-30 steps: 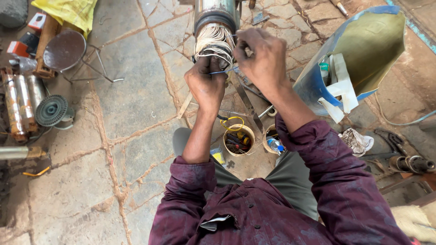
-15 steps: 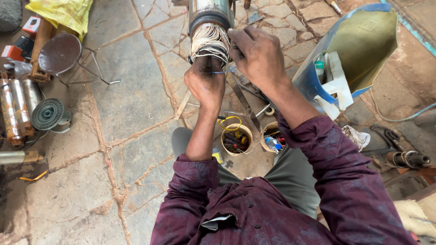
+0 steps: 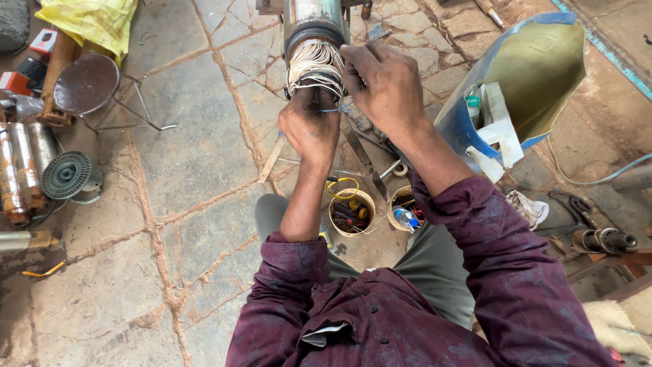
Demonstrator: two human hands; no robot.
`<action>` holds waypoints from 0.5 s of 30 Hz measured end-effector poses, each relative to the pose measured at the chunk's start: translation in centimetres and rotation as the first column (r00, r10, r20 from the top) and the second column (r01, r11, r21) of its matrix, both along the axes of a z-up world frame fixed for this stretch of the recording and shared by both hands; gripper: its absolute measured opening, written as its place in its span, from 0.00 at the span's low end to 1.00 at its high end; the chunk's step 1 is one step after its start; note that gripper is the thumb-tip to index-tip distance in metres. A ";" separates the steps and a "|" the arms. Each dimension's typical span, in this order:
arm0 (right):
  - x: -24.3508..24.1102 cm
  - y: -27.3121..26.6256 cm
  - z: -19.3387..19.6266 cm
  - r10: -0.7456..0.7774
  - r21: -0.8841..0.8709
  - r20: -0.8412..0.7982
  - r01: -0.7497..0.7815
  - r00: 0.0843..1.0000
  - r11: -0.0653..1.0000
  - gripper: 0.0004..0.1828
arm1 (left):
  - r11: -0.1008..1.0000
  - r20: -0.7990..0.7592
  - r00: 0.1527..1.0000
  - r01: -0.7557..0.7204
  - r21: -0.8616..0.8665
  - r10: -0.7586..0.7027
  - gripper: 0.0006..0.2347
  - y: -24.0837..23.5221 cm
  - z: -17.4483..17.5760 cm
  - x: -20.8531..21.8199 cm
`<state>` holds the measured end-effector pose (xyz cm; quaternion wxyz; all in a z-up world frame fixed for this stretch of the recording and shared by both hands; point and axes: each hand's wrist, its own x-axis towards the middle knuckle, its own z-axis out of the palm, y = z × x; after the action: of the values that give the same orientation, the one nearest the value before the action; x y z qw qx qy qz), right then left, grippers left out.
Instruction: The person repairs a water pump motor by pulling and twisting wires inside the casing, using a pair of shears to trim wire ends, and securing electrical connections.
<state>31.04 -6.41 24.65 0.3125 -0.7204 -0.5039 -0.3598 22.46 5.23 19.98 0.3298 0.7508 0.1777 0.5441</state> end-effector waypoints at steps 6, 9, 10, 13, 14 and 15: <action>0.4 0.0 -0.5 -0.009 0.007 -0.006 0.009 1.000 1.000 0.13 | 1.000 -0.009 1.000 -0.013 0.011 0.013 0.03 0.1 0.1 0.0; 0.3 -0.1 -0.4 -0.004 0.017 -0.007 0.004 1.000 1.000 0.13 | 1.000 0.005 1.000 -0.004 0.010 0.004 0.03 0.0 0.1 0.1; 0.3 -0.1 -0.4 -0.001 0.023 -0.016 0.002 1.000 1.000 0.12 | 1.000 -0.010 1.000 -0.012 0.018 0.012 0.04 0.1 0.1 0.1; 0.3 0.1 -0.1 0.028 0.012 -0.040 -0.027 0.999 1.000 0.12 | 1.000 -0.042 0.999 -0.022 0.008 0.022 0.05 0.2 0.1 -0.1; 0.2 0.1 -0.2 0.026 0.012 -0.040 -0.025 0.999 1.000 0.12 | 1.000 -0.051 0.998 -0.023 -0.001 0.023 0.05 0.1 0.2 -0.1; 0.0 0.2 -0.3 0.024 0.012 -0.041 -0.023 0.999 1.000 0.12 | 1.000 -0.038 0.999 -0.016 0.001 0.016 0.04 0.1 0.2 -0.2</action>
<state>31.05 -6.23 24.37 0.3312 -0.7198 -0.5036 -0.3442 22.29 5.32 20.15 0.3217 0.7598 0.1897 0.5322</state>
